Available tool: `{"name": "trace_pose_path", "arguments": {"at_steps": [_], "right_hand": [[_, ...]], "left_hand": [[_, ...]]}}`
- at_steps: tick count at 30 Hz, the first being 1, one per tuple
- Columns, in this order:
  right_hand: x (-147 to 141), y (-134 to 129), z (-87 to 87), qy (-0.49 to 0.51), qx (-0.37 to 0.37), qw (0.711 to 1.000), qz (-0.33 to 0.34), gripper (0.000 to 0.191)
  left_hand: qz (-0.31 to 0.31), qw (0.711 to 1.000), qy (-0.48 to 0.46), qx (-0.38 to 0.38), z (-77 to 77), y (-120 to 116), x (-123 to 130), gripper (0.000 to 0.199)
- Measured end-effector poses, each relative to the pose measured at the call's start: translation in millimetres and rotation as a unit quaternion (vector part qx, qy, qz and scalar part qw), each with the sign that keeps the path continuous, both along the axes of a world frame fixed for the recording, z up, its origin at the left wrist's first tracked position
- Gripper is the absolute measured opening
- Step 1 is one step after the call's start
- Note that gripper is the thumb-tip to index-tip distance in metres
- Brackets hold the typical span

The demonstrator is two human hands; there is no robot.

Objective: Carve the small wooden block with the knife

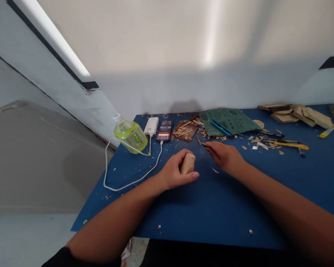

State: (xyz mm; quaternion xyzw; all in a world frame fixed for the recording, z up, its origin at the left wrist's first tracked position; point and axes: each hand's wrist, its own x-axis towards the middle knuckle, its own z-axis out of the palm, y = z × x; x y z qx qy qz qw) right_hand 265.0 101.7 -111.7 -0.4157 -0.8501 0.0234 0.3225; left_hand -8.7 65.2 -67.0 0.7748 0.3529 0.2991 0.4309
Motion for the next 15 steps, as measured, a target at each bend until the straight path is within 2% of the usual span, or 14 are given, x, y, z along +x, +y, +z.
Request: {"name": "trace_pose_path", "arguments": {"at_steps": [3, 5, 11, 15], "right_hand": [[0.2, -0.9, -0.4, -0.004, -0.017, 1.000, 0.005, 0.032], [0.3, -1.0, -0.8, -0.002, -0.022, 1.000, -0.002, 0.033], [-0.1, -0.7, 1.1, 0.008, -0.047, 0.999, -0.023, 0.033], [-2.8, -2.7, 7.4, 0.043, -0.089, 0.995, -0.017, 0.032]], "left_hand": [[-0.002, 0.993, 0.087, 0.085, 3.8, -3.8, 1.5, 0.063], [-0.013, 0.986, 0.122, 0.111, 5.2, -6.0, 3.0, 0.063], [-0.022, 0.983, 0.142, 0.117, 8.8, -9.6, 5.1, 0.060], [-0.014, 0.982, 0.149, 0.114, 9.1, -8.9, 4.9, 0.061]]}}
